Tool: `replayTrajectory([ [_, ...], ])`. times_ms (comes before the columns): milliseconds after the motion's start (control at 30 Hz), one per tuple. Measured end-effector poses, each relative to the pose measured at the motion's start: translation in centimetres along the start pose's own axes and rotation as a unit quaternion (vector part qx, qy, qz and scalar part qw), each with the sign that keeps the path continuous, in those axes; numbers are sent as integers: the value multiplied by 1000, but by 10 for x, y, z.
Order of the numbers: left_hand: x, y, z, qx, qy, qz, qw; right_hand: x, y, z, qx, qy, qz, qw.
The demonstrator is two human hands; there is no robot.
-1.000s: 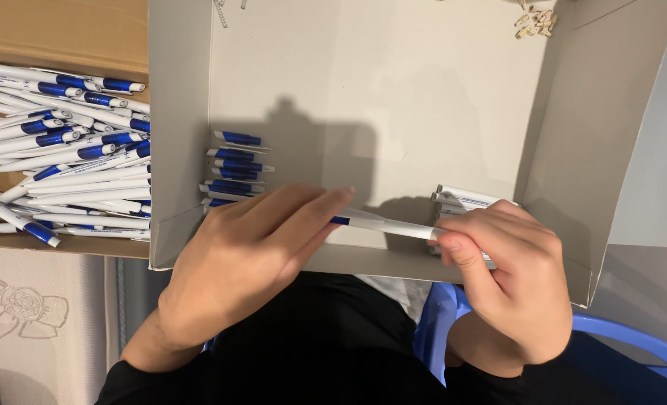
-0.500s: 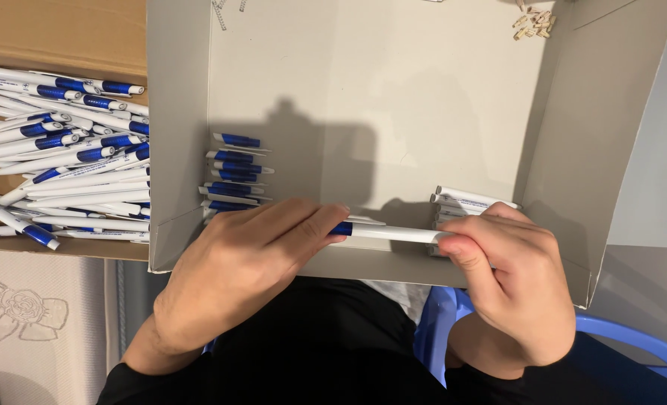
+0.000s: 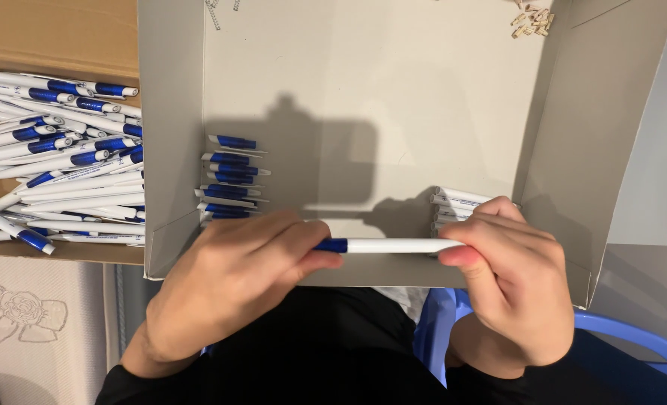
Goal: Disassembling ballpoint pens and sorting the components including barrels, caps, ink refills, and springs into separate piles inside a cardboard box.
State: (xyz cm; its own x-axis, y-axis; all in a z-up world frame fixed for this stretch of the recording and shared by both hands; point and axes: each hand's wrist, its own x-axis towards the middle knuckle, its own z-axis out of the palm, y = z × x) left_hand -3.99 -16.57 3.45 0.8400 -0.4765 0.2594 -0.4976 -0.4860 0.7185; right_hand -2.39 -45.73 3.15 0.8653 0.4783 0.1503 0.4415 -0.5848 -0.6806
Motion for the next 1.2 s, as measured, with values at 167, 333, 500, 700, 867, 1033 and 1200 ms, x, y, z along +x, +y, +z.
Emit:
replayTrajectory([
  [167,8,4,0,17,0,-50,999,5,-2,0,-15,7,-13,1000],
  [333,4,1,7,49,43,-62,996,7,-3,0,-35,-7,4,999],
  [500,4,2,5,21,41,-56,997,8,-6,-1,-14,-33,48,998],
  [700,1,1,7,27,48,-61,997,4,-2,1,-36,-23,57,997],
  [867,1,2,7,25,46,-78,996,5,-4,0,-38,-23,64,997],
  [1033,1,1,8,24,57,-91,994,12,-7,-3,-24,-30,66,997],
  [1200,1,1,6,-1,35,-113,993,13,-4,-3,-10,-35,25,999],
])
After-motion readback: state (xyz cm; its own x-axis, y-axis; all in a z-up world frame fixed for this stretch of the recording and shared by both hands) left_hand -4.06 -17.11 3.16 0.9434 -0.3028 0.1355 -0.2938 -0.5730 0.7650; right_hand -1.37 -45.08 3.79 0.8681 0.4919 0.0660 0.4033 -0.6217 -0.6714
